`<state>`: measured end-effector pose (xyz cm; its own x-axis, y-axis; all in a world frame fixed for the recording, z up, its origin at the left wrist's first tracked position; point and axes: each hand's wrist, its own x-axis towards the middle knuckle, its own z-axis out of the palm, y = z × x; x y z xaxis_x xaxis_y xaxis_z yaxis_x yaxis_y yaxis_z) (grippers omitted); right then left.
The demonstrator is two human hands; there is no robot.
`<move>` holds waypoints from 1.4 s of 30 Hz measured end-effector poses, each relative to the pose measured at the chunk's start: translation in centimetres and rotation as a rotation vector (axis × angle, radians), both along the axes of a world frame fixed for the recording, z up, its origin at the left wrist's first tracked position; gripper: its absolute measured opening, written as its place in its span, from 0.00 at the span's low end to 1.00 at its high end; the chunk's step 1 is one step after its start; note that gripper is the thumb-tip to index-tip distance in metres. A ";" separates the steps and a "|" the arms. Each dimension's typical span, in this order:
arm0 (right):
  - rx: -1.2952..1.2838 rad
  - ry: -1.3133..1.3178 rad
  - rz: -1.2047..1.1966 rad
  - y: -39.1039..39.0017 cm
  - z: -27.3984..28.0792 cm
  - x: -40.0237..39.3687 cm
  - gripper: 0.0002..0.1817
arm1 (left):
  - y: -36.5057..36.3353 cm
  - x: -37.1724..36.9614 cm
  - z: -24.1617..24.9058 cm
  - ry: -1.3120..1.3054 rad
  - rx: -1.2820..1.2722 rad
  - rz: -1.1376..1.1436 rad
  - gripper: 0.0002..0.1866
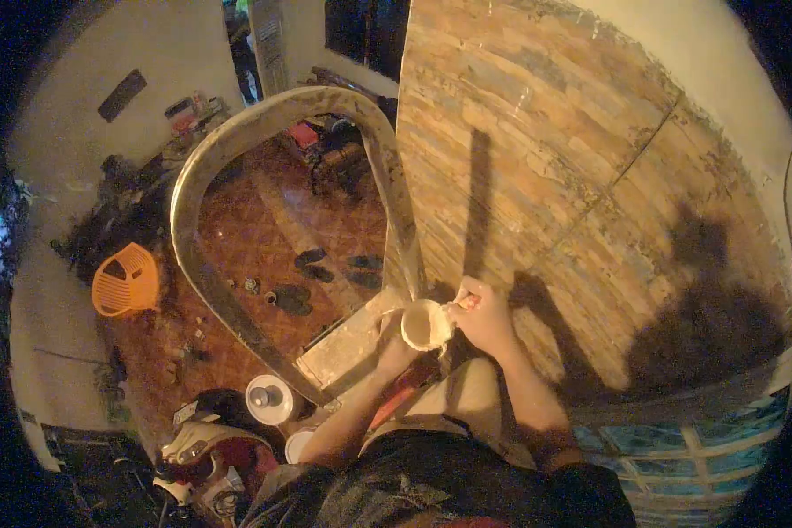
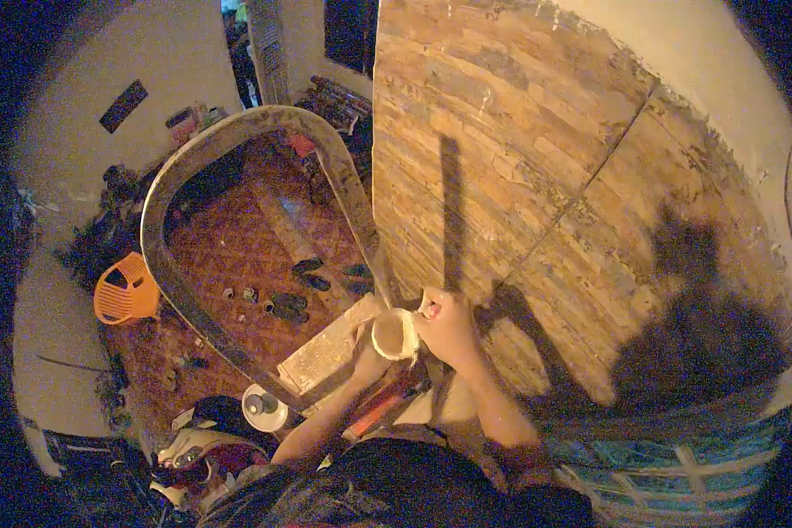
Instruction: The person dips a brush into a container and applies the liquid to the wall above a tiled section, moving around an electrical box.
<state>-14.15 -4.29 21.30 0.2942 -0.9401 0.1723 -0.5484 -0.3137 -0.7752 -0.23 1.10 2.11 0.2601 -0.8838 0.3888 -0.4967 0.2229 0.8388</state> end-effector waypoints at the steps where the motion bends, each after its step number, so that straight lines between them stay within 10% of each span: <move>1: -0.036 0.005 0.006 -0.1 0.3 0.4 0.10 | -0.3 0.0 -1.1 -0.009 -0.011 -0.002 0.36; 42: -0.021 -0.052 0.178 0.4 -3.2 4.1 0.11 | -0.5 0.5 1.8 -0.052 0.298 -0.136 0.29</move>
<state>-10.06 -3.91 18.11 0.4453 -0.8702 0.2110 -0.4420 -0.4185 -0.7934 0.32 0.55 3.93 0.1183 -0.9859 0.1179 -0.5232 0.0390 0.8513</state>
